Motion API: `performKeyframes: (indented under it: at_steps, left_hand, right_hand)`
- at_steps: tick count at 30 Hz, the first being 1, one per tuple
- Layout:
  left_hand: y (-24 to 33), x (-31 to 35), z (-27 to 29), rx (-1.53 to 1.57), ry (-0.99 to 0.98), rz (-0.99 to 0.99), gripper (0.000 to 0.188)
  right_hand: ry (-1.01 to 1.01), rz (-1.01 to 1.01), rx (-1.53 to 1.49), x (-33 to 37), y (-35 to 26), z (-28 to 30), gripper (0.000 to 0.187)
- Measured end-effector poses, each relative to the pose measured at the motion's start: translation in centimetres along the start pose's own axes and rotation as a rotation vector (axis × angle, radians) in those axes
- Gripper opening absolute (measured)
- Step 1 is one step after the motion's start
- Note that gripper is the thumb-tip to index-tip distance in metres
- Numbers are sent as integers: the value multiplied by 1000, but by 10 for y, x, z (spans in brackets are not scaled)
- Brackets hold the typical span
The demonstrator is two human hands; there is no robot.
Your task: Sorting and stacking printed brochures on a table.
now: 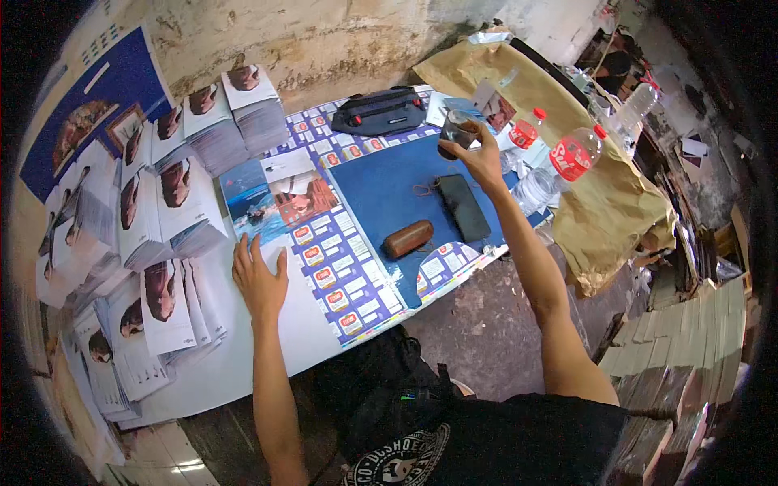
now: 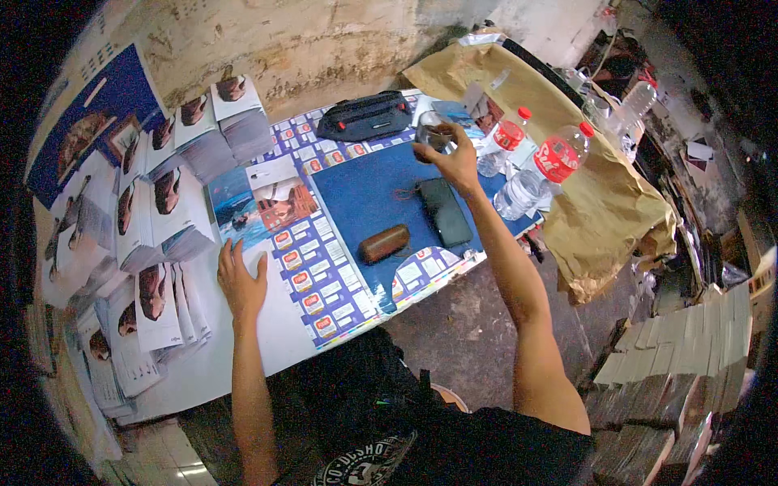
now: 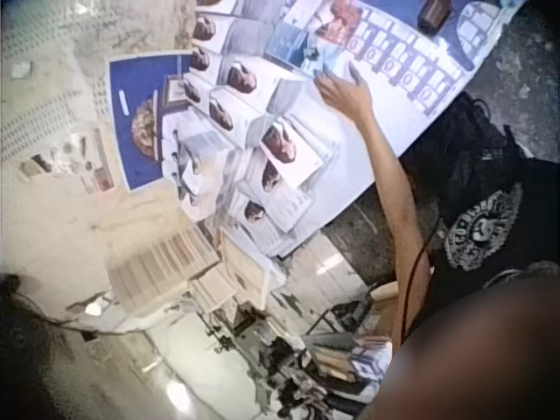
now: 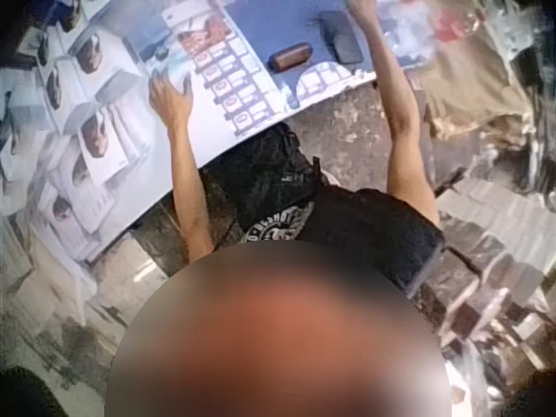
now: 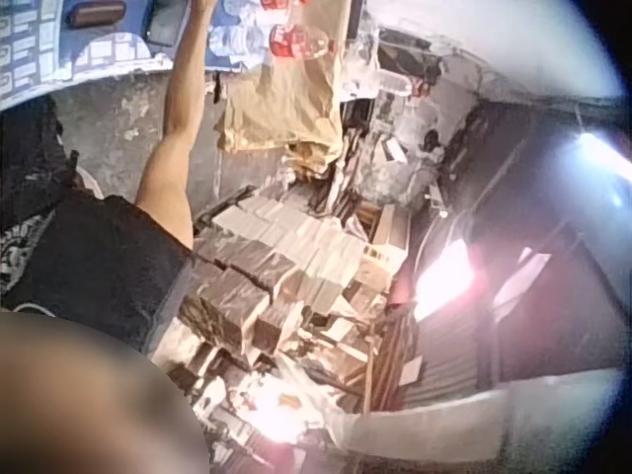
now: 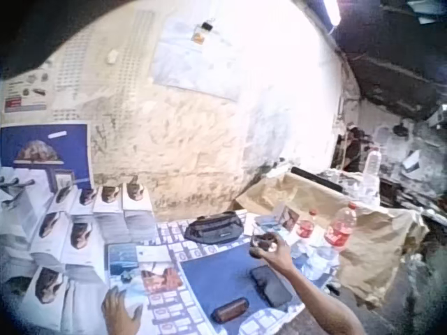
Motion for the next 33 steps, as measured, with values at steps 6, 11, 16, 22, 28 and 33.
performKeyframes:
  at_steps: [6,11,16,22,28,33]
  left_hand:
    - [16,-1,-10,42,8,-71,62]
    - [16,1,-11,20,-5,-72,62]
    - [-1,5,-10,24,6,-55,63]
    - [10,0,-13,44,-5,-64,61]
    - [9,-1,-13,58,10,-74,61]
    - [14,0,-11,63,12,-71,61]
  right_hand:
    - [-159,243,23,65,-157,93,67]
    - [-310,436,-192,123,-252,138,73]
    - [-410,568,-301,151,-315,166,74]
    - [-517,687,-70,166,-353,188,22]
    - [-367,730,12,175,-381,203,14]
    - [-301,789,123,176,-389,206,7]
Point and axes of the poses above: each hand's wrist, its own x-axis away from the middle knuckle, its own z-axis out of the back of the hand, y = z × x, the point moved 7 cm from there along -x, towards the middle knuckle, and after that the axes turned 5 degrees about y, right-handed, at the moved point
